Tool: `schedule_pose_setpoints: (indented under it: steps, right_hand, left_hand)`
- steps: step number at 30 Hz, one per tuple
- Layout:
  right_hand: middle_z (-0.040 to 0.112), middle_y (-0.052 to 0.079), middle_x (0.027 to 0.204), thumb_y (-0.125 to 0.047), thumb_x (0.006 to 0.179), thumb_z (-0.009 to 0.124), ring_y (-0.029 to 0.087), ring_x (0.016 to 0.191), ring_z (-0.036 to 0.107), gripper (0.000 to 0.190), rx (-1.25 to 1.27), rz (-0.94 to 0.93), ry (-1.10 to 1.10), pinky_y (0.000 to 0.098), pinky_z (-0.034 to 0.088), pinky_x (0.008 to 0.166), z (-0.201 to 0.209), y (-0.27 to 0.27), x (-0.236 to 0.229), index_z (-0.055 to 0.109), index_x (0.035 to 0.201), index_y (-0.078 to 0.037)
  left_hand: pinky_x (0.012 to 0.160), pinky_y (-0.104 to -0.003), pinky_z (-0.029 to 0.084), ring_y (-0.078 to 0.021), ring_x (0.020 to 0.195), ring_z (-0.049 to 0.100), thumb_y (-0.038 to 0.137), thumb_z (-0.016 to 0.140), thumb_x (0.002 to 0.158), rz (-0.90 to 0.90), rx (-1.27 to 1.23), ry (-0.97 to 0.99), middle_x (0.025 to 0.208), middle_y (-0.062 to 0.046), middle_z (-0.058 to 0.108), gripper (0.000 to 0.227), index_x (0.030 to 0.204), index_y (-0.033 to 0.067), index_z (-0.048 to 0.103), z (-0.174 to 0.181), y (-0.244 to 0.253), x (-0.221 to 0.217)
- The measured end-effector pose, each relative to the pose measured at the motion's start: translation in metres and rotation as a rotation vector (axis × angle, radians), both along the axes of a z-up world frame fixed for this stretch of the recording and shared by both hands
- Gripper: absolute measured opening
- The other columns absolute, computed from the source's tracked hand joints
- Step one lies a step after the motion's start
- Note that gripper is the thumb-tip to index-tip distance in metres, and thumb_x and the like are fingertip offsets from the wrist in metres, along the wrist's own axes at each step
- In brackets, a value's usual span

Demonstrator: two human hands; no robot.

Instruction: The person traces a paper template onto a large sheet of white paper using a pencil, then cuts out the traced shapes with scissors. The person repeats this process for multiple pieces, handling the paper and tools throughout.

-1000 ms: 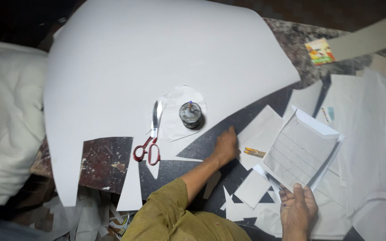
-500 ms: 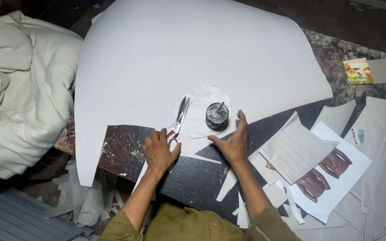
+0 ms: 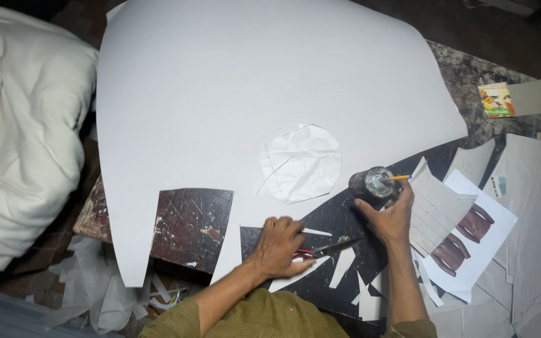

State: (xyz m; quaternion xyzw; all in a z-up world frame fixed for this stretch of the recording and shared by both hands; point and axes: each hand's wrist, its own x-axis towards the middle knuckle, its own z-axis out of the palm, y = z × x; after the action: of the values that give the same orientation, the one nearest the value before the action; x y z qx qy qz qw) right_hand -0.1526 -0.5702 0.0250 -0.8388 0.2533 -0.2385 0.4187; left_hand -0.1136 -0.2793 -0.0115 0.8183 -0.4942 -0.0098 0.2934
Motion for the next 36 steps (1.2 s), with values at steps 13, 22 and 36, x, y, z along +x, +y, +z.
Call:
schedule_pose_setpoints:
  steps: [13,22,36]
  right_hand:
    - [0.066,0.013,0.072,-0.028,0.104,0.069,0.019,0.066,0.063,0.029,-0.397,-0.128,0.071,0.034,0.05,0.063,0.074,0.015,0.008,0.077,0.099,0.0]
    - [0.067,0.008,0.078,-0.012,0.114,0.066,0.018,0.067,0.064,0.021,-0.516,-0.296,-0.214,0.0316,0.051,0.066,0.053,-0.014,-0.065,0.07,0.099,0.002]
    - [0.052,0.007,0.079,-0.031,0.108,0.062,0.013,0.061,0.05,0.031,0.876,-0.231,-0.53,0.0263,0.041,0.051,-0.049,-0.029,-0.138,0.055,0.112,-0.001]
  left_hand:
    - [0.107,-0.044,0.049,-0.032,0.128,0.059,0.044,0.091,0.062,-0.051,-0.328,0.522,0.136,-0.015,0.06,0.105,0.149,0.0097,0.043,0.009,-0.19,0.086]
    - [0.105,-0.043,0.048,-0.035,0.124,0.056,0.039,0.093,0.063,-0.03,-0.369,0.398,0.133,-0.017,0.056,0.1,0.143,0.004,0.046,-0.001,-0.193,0.085]
    - [0.094,-0.05,0.055,-0.0382,0.121,0.06,0.044,0.091,0.066,0.593,0.372,0.381,0.14,-0.022,0.053,0.1,0.144,0.0037,0.042,0.033,-0.043,0.192]
